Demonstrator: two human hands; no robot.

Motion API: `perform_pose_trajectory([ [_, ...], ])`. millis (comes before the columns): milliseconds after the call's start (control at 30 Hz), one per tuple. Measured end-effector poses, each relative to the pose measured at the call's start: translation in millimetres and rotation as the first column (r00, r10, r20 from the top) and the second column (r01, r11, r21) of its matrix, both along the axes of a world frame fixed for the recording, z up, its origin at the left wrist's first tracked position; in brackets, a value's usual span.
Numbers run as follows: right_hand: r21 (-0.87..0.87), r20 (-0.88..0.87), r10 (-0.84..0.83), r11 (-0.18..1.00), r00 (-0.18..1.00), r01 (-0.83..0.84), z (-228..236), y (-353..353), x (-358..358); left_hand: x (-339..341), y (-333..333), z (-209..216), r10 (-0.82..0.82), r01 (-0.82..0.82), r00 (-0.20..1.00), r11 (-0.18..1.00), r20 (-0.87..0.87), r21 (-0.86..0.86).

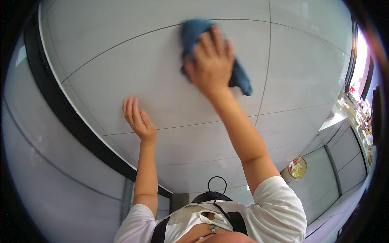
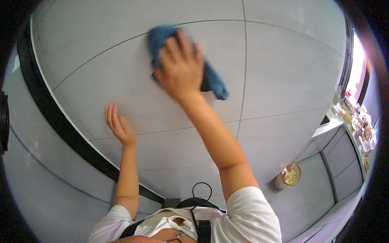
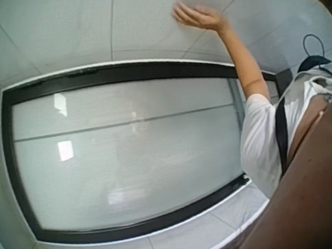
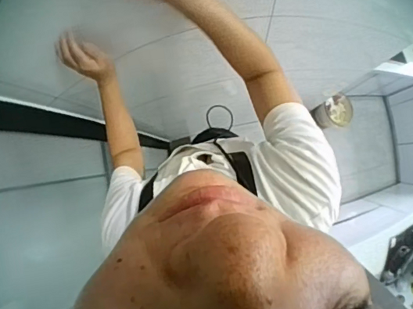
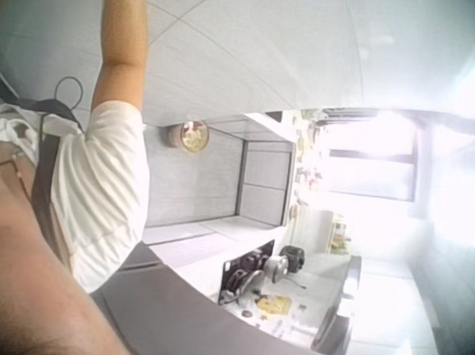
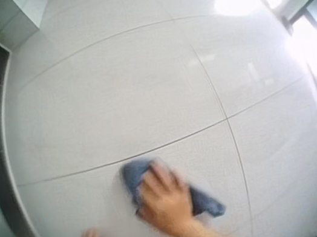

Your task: The person wipes a tiled wall with a blue cloth, moving from top to bottom and around a set of hanging kitchen utensils.

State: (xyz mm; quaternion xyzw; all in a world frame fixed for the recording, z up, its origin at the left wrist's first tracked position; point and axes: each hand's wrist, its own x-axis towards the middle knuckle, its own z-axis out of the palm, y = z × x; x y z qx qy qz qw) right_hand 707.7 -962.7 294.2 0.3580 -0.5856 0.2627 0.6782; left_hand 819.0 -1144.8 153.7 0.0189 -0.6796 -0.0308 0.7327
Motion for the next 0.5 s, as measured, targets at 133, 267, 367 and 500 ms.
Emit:
perform_pose_trajectory([
  [133, 0.306, 0.056, 0.218, 0.925, 0.974, -0.224, -31, -28, 32, 6, -1, 24, 0.031, -0.031, 1.000, 0.999, -0.006, -0.020],
  [267, 0.300, 0.135, 0.132, 0.939, 0.982, -0.168, -81, -4, 31, 16, -10, 28, 0.126, -0.126, 0.992, 0.991, 0.008, -0.042],
  [367, 0.190, 0.138, -0.019, 0.982, 0.990, -0.008, -154, 94, -50, 16, -11, 39, 0.178, -0.169, 0.982, 0.978, 0.063, -0.126],
  [500, -0.622, 0.385, 0.220, 0.780, 0.896, 0.076, -97, 193, -95, 8, -12, 51, 0.144, -0.136, 0.989, 0.978, 0.040, -0.156],
])
